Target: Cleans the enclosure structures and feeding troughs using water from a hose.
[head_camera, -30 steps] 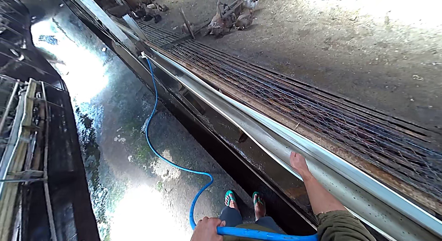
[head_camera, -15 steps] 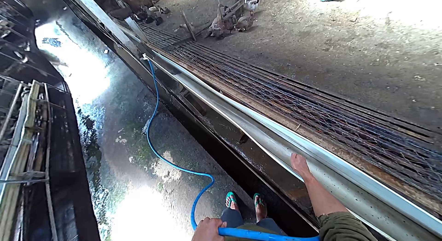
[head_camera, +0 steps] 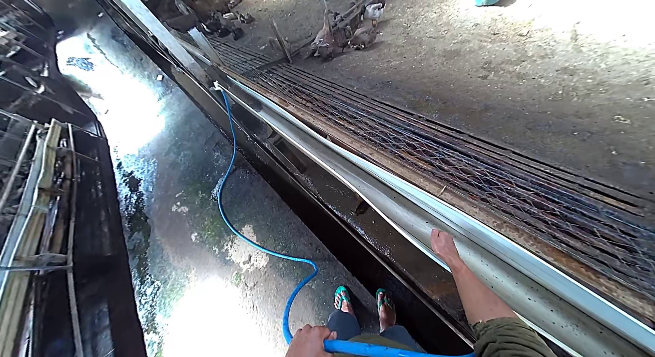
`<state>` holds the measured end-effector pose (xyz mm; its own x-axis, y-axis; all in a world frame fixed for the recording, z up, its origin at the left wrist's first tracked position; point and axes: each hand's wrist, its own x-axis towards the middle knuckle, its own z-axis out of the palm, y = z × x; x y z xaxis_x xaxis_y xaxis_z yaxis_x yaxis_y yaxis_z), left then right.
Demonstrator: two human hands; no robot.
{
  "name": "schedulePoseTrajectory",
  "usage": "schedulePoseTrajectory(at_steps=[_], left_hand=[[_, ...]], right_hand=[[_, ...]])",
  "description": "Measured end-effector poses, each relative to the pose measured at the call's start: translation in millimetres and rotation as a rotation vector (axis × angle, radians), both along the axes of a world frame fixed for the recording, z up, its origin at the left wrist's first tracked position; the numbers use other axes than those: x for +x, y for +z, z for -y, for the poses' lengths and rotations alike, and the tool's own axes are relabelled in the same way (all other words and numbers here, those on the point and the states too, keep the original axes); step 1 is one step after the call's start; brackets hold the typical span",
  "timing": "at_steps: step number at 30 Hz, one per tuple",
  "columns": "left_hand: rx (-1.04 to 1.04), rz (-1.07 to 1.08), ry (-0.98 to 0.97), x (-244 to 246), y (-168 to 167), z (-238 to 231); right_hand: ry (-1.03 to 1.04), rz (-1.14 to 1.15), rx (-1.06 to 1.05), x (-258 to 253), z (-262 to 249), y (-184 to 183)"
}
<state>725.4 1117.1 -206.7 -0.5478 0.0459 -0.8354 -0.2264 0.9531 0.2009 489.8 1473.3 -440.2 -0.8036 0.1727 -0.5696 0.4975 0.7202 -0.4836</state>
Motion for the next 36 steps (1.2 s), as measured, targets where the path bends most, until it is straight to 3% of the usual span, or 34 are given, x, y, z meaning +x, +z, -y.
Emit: schedulePoseTrajectory(at_steps=[36], left_hand=[[0.01,-0.017,-0.024,-0.2,0.6,-1.0]], right_hand=[[0.026,-0.017,-0.002,0.2,-1.5,-1.4]])
